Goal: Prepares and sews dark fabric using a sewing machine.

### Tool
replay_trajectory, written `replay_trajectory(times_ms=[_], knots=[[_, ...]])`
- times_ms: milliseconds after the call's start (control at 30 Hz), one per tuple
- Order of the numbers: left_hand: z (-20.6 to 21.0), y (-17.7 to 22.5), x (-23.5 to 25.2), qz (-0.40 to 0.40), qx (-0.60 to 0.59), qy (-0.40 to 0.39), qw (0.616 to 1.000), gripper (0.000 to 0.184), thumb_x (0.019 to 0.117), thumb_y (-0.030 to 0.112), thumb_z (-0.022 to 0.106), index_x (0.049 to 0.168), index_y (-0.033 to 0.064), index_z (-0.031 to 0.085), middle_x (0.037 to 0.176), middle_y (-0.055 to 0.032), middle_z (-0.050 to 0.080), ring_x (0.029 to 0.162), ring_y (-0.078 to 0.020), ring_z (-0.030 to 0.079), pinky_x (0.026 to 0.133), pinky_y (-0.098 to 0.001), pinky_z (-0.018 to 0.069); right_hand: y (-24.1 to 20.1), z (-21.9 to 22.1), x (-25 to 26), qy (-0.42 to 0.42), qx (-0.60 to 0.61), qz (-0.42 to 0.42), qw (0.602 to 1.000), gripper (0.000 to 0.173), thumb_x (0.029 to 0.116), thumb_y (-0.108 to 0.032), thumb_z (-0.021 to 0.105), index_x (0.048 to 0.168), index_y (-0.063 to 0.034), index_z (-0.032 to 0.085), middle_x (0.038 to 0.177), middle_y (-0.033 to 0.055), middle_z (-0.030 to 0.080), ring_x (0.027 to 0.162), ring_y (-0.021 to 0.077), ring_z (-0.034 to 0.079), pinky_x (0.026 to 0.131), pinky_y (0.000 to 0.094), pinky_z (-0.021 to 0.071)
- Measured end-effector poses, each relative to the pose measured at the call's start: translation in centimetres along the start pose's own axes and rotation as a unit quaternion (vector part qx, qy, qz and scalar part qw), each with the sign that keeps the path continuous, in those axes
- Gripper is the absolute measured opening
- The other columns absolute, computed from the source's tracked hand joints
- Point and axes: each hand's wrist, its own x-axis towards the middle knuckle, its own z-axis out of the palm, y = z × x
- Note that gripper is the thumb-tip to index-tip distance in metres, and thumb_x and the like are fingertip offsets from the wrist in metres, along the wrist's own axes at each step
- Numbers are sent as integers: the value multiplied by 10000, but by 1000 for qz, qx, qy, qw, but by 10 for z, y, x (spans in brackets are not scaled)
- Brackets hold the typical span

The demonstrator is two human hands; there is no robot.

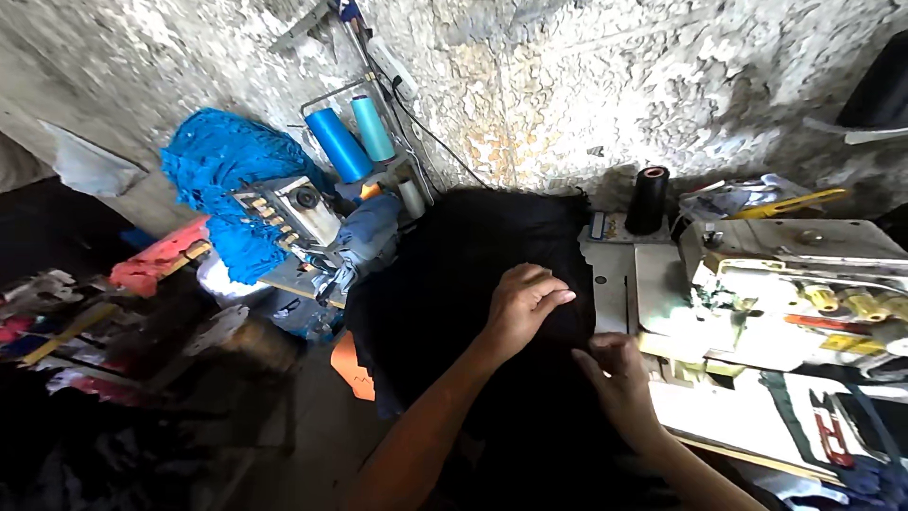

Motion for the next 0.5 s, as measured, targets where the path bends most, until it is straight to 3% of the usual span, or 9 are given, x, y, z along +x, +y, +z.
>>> replay_trajectory(times_ms=[33,100,200,267,367,500], knots=[[0,-2,0,-10,-35,-8,999,138,949,113,692,895,5,759,1005,-119,733,1125,-247,661,1092,-452,444,6,-5,-10,-20,-22,22,999,312,954,-168,676,1133,66,572,927,68,671,794,-7,628,737,156,530],[3,-6,1,-30,-111,-19,993,124,950,59,677,903,-43,731,1009,-132,724,1136,-209,653,1146,-428,394,14,-18,-23,-49,-46,70,995,306,975,-213,656,1155,31,612,882,31,681,776,-11,630,727,171,529],[8,-13,4,-51,-179,-21,982,114,947,33,662,922,-60,723,946,-81,718,1011,-86,645,1047,-308,452,18,-39,-32,-82,-46,98,991,245,971,-227,655,1035,6,696,883,15,704,800,-35,628,757,152,516],[8,-14,6,-85,-221,-37,971,106,954,15,643,922,-57,714,911,-30,698,975,-38,645,1062,-299,465,16,-46,-38,-93,-20,116,989,210,959,-212,671,993,-10,713,892,-15,710,818,-67,628,774,123,515],[13,-13,7,-123,-268,-33,955,80,954,4,627,924,-9,700,880,43,697,853,38,634,830,-179,530,6,-49,-45,-88,22,129,987,161,945,-171,690,961,-12,712,893,-43,710,821,-98,622,771,91,512],[15,-3,1,-106,-206,-6,973,80,947,16,660,941,-39,717,915,-7,690,877,26,628,823,-147,519,-6,-55,-54,-82,14,64,995,207,948,-212,701,956,-7,728,937,3,715,875,-71,632,808,92,512]])
